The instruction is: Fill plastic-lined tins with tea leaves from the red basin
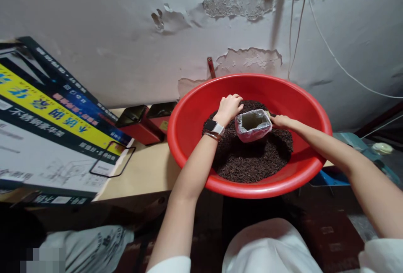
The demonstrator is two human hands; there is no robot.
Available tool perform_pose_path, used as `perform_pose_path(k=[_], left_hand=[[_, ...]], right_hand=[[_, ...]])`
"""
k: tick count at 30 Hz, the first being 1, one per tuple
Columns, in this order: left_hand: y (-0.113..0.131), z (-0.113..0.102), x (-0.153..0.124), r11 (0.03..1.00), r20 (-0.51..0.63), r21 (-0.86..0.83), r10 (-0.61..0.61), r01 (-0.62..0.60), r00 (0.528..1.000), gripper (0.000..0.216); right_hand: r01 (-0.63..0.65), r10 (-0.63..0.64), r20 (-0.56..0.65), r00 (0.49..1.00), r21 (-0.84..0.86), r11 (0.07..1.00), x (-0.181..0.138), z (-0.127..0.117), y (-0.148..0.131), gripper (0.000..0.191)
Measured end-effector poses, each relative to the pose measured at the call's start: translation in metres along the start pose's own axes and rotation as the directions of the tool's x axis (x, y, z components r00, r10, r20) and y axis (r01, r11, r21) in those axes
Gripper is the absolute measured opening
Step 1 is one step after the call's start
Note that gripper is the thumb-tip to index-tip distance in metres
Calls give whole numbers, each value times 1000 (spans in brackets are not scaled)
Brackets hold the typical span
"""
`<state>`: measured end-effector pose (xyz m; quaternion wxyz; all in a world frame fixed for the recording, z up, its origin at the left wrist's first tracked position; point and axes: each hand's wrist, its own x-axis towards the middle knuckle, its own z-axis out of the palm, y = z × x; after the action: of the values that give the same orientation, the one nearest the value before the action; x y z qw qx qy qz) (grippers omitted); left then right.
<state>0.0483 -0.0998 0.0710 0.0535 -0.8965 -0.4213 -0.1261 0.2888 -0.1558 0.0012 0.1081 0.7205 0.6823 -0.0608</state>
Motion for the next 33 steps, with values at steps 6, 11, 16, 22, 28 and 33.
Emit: perform_pose_path(k=[6, 11, 16, 22, 28, 33], left_hand=[[-2, -3, 0, 1000, -12, 1, -28, 28, 1000, 33], [0, -3, 0, 1000, -14, -2, -21, 21, 1000, 33], [2, -6, 0, 1000, -17, -4, -14, 14, 1000, 33], [6, -11, -2, 1000, -11, 18, -21, 21, 1000, 31], [7, -13, -3, 999, -13, 33, -10, 11, 1000, 30], [7, -12, -4, 999, -7, 42, -11, 11, 1000, 29]], right_hand=[[22, 75, -362, 929, 255, 967, 18, -41, 4, 41], [488, 7, -638, 770, 595, 639, 29, -57, -42, 36], [601, 44, -657, 752, 712, 361, 33, -42, -70, 46], [591, 108, -647, 754, 741, 318, 33, -26, -60, 44], [534, 61, -566, 822, 804, 264, 38, -17, -64, 43], [548, 37, -579, 814, 789, 277, 37, -17, -65, 42]])
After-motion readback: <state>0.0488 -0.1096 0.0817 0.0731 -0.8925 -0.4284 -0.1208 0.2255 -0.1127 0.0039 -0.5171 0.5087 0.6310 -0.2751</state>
